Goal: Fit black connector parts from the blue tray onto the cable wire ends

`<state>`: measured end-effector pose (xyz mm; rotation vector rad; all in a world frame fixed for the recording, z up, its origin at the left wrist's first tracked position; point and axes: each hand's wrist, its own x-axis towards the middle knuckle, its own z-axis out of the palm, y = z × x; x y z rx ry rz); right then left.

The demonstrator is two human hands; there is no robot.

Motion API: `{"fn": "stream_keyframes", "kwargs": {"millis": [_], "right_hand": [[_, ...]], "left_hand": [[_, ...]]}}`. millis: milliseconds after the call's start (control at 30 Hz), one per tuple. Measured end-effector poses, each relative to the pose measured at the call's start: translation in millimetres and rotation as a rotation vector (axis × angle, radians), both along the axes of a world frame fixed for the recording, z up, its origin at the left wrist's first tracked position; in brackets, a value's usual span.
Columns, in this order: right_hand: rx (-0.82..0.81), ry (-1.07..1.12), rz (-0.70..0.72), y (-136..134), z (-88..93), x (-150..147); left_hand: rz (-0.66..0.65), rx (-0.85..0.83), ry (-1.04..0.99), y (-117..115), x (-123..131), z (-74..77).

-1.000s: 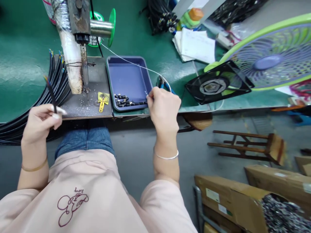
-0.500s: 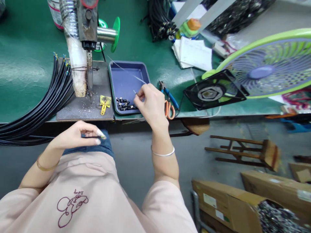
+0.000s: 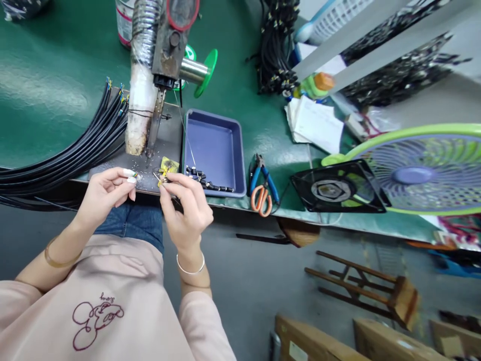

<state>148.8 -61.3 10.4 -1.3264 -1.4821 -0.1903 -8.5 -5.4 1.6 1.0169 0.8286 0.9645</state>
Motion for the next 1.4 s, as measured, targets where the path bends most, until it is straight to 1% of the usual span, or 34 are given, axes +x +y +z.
{"fn": "stream_keyframes", "kwargs": {"millis": [33, 100, 200, 300, 467, 600, 700, 767, 833, 900, 1000, 1200, 1300, 1400], "right_hand": [[0.009, 0.008, 0.012, 1.6, -3.5, -2.7], [-0.03, 0.052, 0.059, 2.5, -7.3, -5.9], [-0.105, 0.121, 0.104, 1.4, -7.6, -7.9], [-0.076, 0.147, 0.077, 1.9, -6.6, -9.3], [-0.041, 0.105, 0.046, 3.9, -8.7, -9.7], [-0.027, 0.109, 0.082, -0.4, -10.6, -10.5], [-0.021, 0.084, 0.153, -5.3, -11.8, -11.4], [-0.017, 0.083, 0.151, -7.0, -13.3, -10.4], [-0.022, 0.143, 0.083, -6.5, -15.2, -7.7], [-0.064, 0.242, 0.035, -4.4, -16.7, -4.0], [-0.135, 0.351, 0.092, -1.3, -17.6, 0.2], [-0.18, 0.46, 0.21, -2.2, -16.6, -0.8], [-0.193, 0.457, 0.213, -2.8, -17.1, -2.2], [-0.154, 0.458, 0.159, -2.5, -18.4, -1.8]], "left_hand": [[-0.011, -0.001, -0.002, -0.4, 0.8, 0.8], [-0.032, -0.005, 0.005, -1.0, 2.1, 2.1], [-0.057, -0.005, 0.03, -1.4, 3.8, 2.6], [-0.06, 0.018, 0.051, -2.2, 5.6, 1.1], [-0.043, 0.074, 0.072, -4.1, 7.4, -3.1], [-0.029, 0.087, 0.093, -4.9, 7.2, -4.5], [-0.013, 0.094, 0.107, -5.1, 7.0, -4.6], [-0.007, 0.105, 0.122, -5.3, 7.1, -3.9], [-0.009, 0.124, 0.138, -5.8, 7.4, -2.3], [-0.017, 0.151, 0.155, -6.4, 7.7, -0.4], [-0.027, 0.195, 0.179, -7.5, 8.1, 1.3], [-0.051, 0.302, 0.228, -8.0, 6.9, -2.2], [-0.045, 0.364, 0.241, -7.8, 6.6, -3.6], [-0.027, 0.389, 0.247, -7.7, 6.8, -2.5]]}}
